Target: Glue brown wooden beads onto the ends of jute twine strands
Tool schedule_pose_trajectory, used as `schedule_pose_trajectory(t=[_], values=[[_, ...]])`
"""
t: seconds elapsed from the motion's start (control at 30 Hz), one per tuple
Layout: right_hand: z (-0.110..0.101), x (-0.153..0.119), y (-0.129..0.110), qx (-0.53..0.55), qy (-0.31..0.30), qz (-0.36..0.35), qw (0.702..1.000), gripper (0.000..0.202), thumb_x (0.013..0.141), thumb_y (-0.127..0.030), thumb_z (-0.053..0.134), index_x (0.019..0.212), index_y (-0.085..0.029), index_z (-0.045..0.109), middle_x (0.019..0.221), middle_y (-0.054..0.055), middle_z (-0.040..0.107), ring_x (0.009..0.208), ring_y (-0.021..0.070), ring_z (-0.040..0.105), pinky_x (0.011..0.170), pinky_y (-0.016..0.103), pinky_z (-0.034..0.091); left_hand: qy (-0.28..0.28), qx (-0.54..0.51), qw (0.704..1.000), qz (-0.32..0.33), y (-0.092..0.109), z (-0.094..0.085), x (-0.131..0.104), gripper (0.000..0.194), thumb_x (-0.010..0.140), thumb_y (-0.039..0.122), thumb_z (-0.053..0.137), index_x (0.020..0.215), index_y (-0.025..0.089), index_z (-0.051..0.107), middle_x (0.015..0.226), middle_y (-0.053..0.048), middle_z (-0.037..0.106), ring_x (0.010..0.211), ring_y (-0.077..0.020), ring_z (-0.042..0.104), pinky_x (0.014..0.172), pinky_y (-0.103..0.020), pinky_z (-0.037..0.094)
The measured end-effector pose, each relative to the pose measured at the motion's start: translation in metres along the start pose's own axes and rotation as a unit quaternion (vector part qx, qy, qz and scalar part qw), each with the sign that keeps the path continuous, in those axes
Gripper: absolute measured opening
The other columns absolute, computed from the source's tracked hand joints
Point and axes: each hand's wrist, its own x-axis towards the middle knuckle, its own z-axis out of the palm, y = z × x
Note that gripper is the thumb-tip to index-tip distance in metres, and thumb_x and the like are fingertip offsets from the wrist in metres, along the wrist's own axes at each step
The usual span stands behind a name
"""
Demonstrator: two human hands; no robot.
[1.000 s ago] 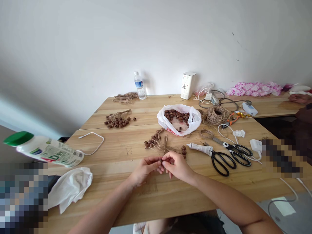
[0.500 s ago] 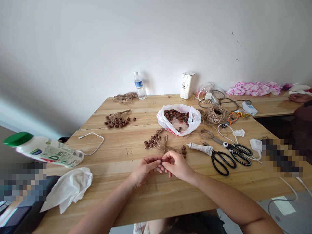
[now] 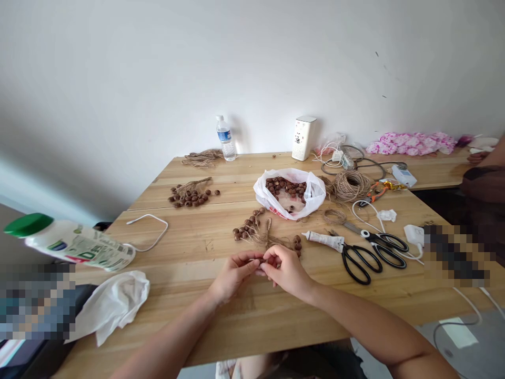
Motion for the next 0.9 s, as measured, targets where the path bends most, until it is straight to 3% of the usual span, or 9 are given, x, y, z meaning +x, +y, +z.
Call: schedule_pose_trajectory(t=[0.27,0.37,0.53,0.7,0.9], values=[[-0.0001,0.0001,-0.0052,0.021,-0.017,0.037,0.999,0.009,0.077,-0.023,0.055,0.081,-0.020,0.048,0.059,-0.004,0.052,0.045,0.0114,0.053,0.031,0.018,0.043,0.014,0.029,0.999,0.017,-0.0010,0.0019,-0.0016,0.024,0.068,0.025,0.071,0.089,0.013,0.071,0.078,-0.006,0.073,0.066,-0.0160,0.065,0.068,-0.030,0.052],[-0.0009,-0.0004,-0.0049,-0.053,0.021,-0.039,0.998,0.008,0.077,-0.021,0.057,0.076,-0.019,0.049,0.065,-0.001,0.054,0.051,0.0113,0.053,0.040,0.020,0.044,0.052,0.022,0.998,0.022,-0.0022,0.0025,-0.0010,0.025,0.064,0.026,0.074,0.086,0.015,0.071,0.079,-0.005,0.074,0.070,-0.0168,0.065,0.070,-0.030,0.052],[-0.0011,-0.0026,-0.0024,-0.167,0.071,-0.177,0.967,0.008,0.076,-0.016,0.058,0.078,-0.019,0.051,0.073,0.002,0.053,0.067,0.0144,0.053,0.057,0.024,0.045,0.098,0.031,0.995,0.017,-0.0055,0.0010,0.0011,0.025,0.059,0.025,0.077,0.082,0.015,0.072,0.081,-0.005,0.074,0.079,-0.0201,0.066,0.077,-0.032,0.051],[-0.0009,-0.0042,-0.0015,-0.214,0.073,-0.205,0.952,0.008,0.079,-0.011,0.053,0.082,-0.019,0.053,0.077,0.004,0.053,0.070,0.0159,0.054,0.062,0.025,0.045,0.095,0.046,0.994,0.019,-0.0077,-0.0003,0.0012,0.026,0.060,0.025,0.077,0.084,0.016,0.073,0.084,-0.006,0.075,0.080,-0.0214,0.065,0.080,-0.035,0.050],[-0.0006,-0.0056,-0.0048,-0.246,0.071,-0.219,0.941,0.012,0.079,-0.010,0.050,0.086,-0.019,0.054,0.079,0.005,0.053,0.069,0.0167,0.055,0.063,0.027,0.047,0.070,0.054,0.996,0.030,-0.0053,0.0033,-0.0023,0.025,0.072,0.028,0.067,0.093,0.016,0.072,0.093,-0.007,0.072,0.090,-0.0223,0.063,0.088,-0.037,0.047]])
